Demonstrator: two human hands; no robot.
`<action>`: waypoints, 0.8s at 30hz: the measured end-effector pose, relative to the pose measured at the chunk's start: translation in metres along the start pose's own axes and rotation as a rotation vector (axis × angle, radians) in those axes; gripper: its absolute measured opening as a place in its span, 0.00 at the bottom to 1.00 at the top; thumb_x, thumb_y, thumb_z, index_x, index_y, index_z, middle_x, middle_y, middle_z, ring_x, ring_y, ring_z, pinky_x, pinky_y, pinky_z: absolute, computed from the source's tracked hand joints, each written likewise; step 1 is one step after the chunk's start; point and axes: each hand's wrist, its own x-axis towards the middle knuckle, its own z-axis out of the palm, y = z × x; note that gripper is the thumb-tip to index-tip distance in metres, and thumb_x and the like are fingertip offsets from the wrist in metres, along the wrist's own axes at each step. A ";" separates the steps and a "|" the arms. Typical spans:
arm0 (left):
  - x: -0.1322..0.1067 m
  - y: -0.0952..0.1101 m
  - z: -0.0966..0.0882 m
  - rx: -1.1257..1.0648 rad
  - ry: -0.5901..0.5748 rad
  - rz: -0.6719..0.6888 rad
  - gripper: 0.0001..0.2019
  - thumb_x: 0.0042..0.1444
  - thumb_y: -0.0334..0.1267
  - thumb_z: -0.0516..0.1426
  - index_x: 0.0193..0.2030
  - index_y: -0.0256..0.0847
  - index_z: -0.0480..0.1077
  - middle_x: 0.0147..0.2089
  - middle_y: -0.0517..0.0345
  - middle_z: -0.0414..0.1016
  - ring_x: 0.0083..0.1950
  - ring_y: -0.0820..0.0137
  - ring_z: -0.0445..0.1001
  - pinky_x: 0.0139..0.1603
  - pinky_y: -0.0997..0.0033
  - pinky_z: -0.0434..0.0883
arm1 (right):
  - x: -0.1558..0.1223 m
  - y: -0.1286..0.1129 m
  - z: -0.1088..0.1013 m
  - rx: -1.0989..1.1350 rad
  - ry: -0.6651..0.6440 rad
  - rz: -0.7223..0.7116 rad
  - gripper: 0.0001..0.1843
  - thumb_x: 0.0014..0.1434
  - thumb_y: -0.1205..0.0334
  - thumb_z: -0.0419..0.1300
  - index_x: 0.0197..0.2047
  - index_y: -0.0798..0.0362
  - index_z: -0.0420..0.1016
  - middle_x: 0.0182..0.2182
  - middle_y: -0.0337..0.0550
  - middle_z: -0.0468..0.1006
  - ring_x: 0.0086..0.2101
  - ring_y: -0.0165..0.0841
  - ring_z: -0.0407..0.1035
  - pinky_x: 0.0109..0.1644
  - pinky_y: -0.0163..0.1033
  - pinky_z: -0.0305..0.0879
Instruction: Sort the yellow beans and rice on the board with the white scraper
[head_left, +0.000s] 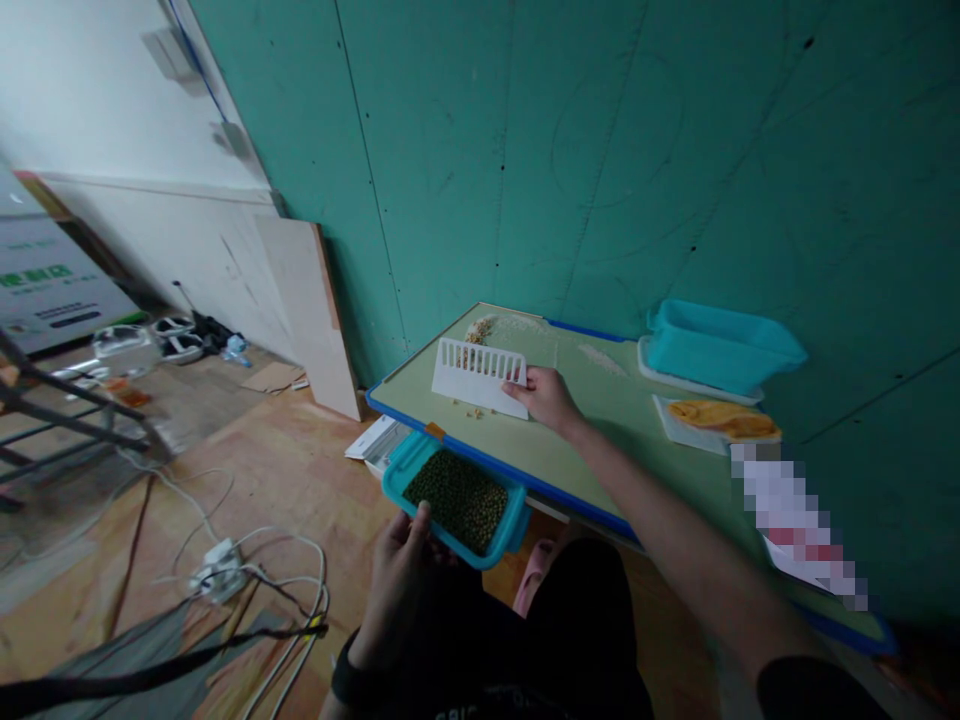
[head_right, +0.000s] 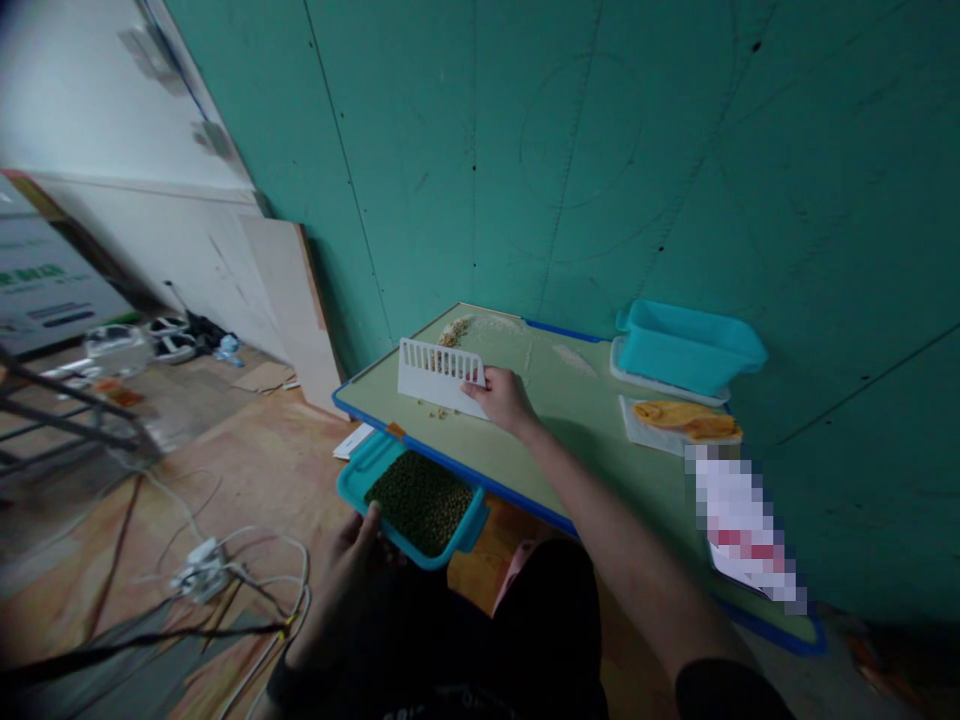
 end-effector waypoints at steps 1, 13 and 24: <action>0.000 -0.001 -0.001 -0.011 -0.009 -0.003 0.25 0.44 0.61 0.68 0.26 0.41 0.67 0.16 0.65 0.69 0.17 0.69 0.71 0.20 0.70 0.69 | -0.001 0.000 0.001 0.011 -0.003 0.000 0.08 0.56 0.64 0.66 0.39 0.57 0.83 0.37 0.50 0.86 0.37 0.41 0.81 0.37 0.40 0.75; 0.005 -0.005 -0.004 -0.045 -0.050 0.007 0.23 0.47 0.59 0.68 0.28 0.41 0.68 0.17 0.65 0.69 0.17 0.71 0.71 0.20 0.73 0.68 | -0.015 -0.007 0.007 -0.012 -0.007 -0.029 0.09 0.56 0.60 0.68 0.40 0.55 0.83 0.37 0.48 0.86 0.38 0.42 0.81 0.40 0.40 0.76; 0.001 0.001 -0.001 -0.007 -0.069 -0.008 0.23 0.48 0.60 0.66 0.26 0.43 0.66 0.17 0.66 0.68 0.18 0.70 0.71 0.22 0.72 0.67 | -0.028 -0.012 -0.013 -0.131 -0.030 -0.071 0.10 0.59 0.61 0.63 0.41 0.55 0.82 0.38 0.50 0.86 0.37 0.41 0.81 0.36 0.38 0.74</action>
